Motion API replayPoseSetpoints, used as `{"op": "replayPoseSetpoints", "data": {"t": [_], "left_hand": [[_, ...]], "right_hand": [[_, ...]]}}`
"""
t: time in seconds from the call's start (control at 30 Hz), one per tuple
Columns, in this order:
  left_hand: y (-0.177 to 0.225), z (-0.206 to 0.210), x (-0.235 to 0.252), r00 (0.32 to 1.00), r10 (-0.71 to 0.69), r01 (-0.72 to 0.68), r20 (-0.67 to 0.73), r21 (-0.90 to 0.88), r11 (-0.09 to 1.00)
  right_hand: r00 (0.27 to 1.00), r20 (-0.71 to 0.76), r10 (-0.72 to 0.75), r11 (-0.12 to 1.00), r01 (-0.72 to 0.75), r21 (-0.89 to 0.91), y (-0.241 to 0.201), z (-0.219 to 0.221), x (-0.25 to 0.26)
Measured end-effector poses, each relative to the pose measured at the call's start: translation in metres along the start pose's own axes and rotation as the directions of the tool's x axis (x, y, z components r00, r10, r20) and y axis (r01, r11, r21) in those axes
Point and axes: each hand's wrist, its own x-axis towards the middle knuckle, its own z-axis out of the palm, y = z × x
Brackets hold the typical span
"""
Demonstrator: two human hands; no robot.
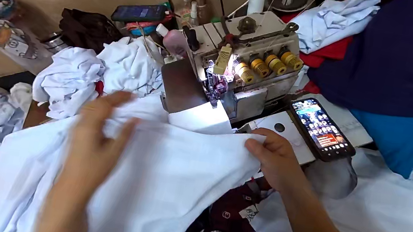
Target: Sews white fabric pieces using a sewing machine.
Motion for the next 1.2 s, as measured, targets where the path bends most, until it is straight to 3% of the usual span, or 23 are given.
{"op": "replayPoseSetpoints", "data": {"t": [0.1, 0.2, 0.33, 0.43, 0.57, 0.73, 0.87, 1.0, 1.2], "left_hand": [[0.056, 0.071, 0.008, 0.975, 0.150, -0.103, 0.164, -0.264, 0.959], [0.082, 0.097, 0.017, 0.967, 0.206, -0.137, 0.148, -0.376, 0.916], [0.076, 0.081, 0.021, 0.973, 0.231, -0.220, 0.014, -0.260, 0.940], [0.054, 0.075, 0.013, 0.978, 0.207, -0.207, -0.026, -0.241, 0.948], [0.038, 0.096, 0.002, 0.979, 0.184, -0.205, -0.093, -0.357, 0.911], [0.049, 0.111, 0.030, 0.945, 0.246, -0.301, -0.215, -0.285, 0.910], [0.043, 0.123, 0.048, 0.963, 0.201, -0.222, -0.179, -0.108, 0.969], [0.034, 0.130, 0.057, 0.995, 0.048, -0.061, -0.087, -0.152, 0.987], [0.035, 0.118, 0.058, 0.995, -0.082, 0.089, 0.051, -0.160, 0.983]], "right_hand": [[0.991, 0.047, -0.126, 0.991, 0.128, -0.048, 0.002, 0.009, 0.000], [0.976, 0.069, -0.207, 0.972, 0.213, -0.101, 0.000, 0.011, -0.006], [0.969, 0.241, -0.048, 0.958, 0.113, -0.264, 0.011, 0.011, -0.041], [0.931, 0.345, 0.118, 0.973, -0.040, -0.226, 0.037, 0.009, -0.079], [0.953, 0.187, 0.237, 0.968, -0.216, -0.124, 0.054, -0.004, -0.101], [0.952, 0.003, 0.305, 0.909, -0.290, -0.301, 0.036, -0.018, -0.068], [0.931, -0.033, 0.363, 0.856, -0.347, -0.384, 0.038, -0.015, -0.049], [0.917, -0.036, 0.398, 0.825, -0.375, -0.422, 0.038, -0.014, -0.045], [0.990, 0.061, 0.125, 0.917, -0.092, -0.389, 0.049, -0.026, -0.069]]}}
